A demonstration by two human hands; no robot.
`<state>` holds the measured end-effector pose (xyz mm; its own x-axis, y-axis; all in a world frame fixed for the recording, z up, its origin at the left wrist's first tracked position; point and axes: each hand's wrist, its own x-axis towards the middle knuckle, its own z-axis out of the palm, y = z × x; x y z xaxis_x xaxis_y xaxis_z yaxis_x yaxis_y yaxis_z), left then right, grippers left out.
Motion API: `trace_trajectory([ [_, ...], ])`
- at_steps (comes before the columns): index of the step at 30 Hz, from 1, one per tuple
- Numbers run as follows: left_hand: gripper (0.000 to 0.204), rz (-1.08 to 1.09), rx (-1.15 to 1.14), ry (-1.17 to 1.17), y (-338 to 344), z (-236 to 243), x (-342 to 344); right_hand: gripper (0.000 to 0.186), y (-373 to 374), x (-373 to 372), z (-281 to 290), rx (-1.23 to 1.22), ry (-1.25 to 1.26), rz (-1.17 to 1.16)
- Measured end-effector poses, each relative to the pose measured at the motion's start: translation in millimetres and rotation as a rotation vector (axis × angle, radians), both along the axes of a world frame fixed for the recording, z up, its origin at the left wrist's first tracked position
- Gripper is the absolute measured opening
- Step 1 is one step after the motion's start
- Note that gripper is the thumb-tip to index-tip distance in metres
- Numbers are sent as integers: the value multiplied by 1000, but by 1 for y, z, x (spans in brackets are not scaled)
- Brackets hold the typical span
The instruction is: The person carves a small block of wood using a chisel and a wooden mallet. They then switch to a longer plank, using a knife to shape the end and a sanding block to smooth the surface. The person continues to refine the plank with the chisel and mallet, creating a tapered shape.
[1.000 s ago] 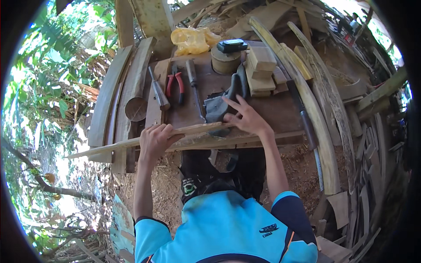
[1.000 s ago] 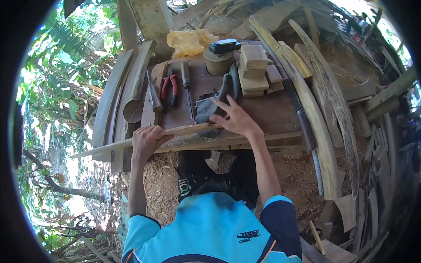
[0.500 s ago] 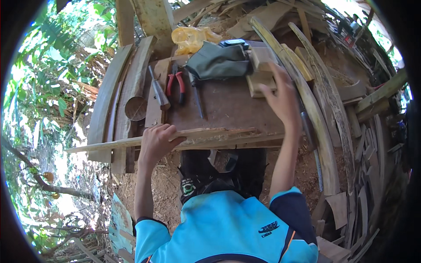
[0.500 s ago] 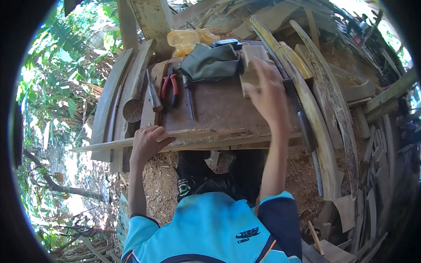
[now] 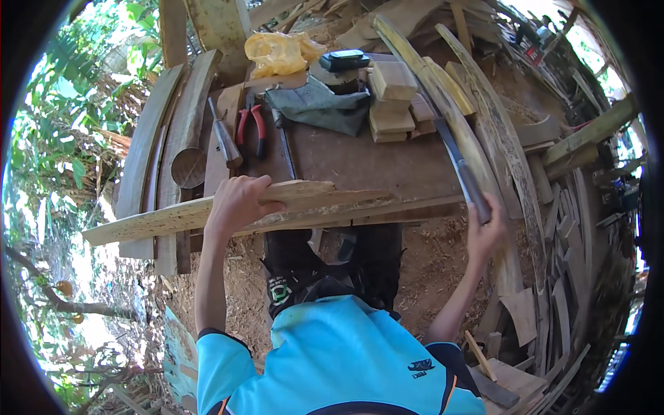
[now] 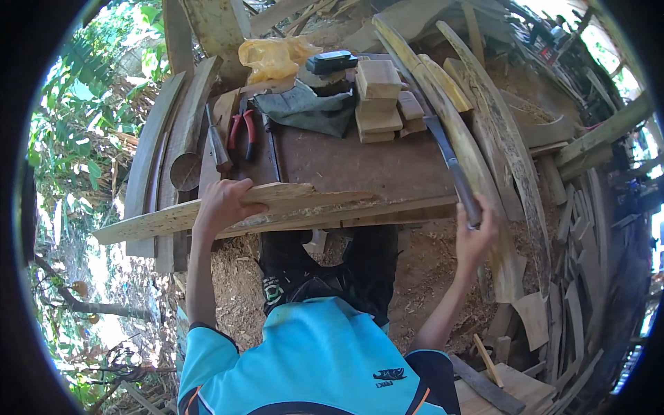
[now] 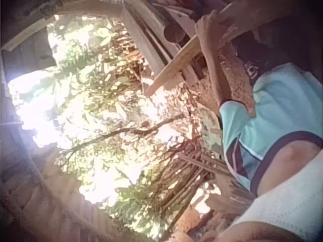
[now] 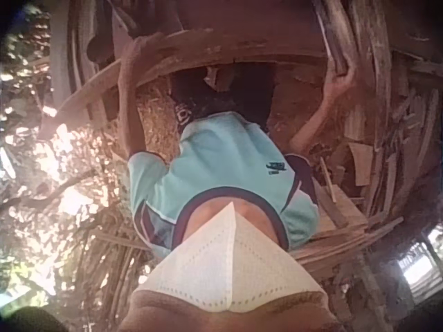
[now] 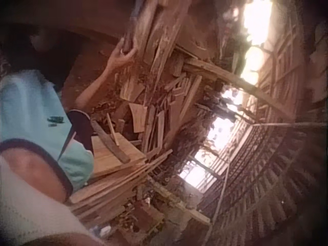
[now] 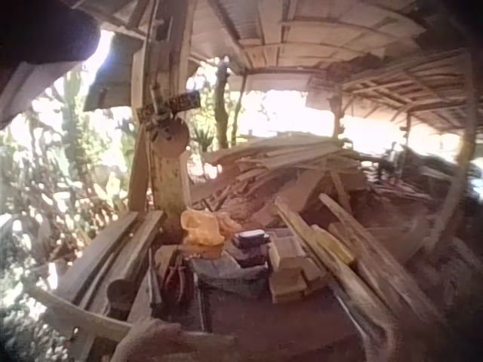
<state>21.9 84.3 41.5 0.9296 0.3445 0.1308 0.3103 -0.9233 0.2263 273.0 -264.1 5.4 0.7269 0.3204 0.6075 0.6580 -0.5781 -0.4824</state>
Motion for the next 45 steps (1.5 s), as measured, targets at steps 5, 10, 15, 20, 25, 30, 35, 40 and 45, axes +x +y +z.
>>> trace_trajectory([
  [5,35,64,46,-31,-6,1,5,33,34,6,26,916,110,84],
  [10,34,92,85,-24,-8,-2,6,34,68,21,52,1459,181,359],
  [15,33,122,115,-15,-13,-2,4,49,61,7,70,1587,312,430],
  [20,34,128,102,-26,-12,-8,4,52,82,-11,89,1522,461,457],
  [25,35,120,91,-9,-11,-5,7,56,128,-26,95,1419,571,554],
  [30,37,116,91,-24,-10,-6,7,23,173,-43,86,1142,458,675],
  [35,40,115,62,-1,-2,-5,5,26,175,-57,90,1162,521,1116],
  [40,37,94,40,1,-2,0,9,11,147,-83,157,1112,-94,783],
  [45,41,85,43,-4,0,-6,6,16,178,-65,98,653,-288,576],
])
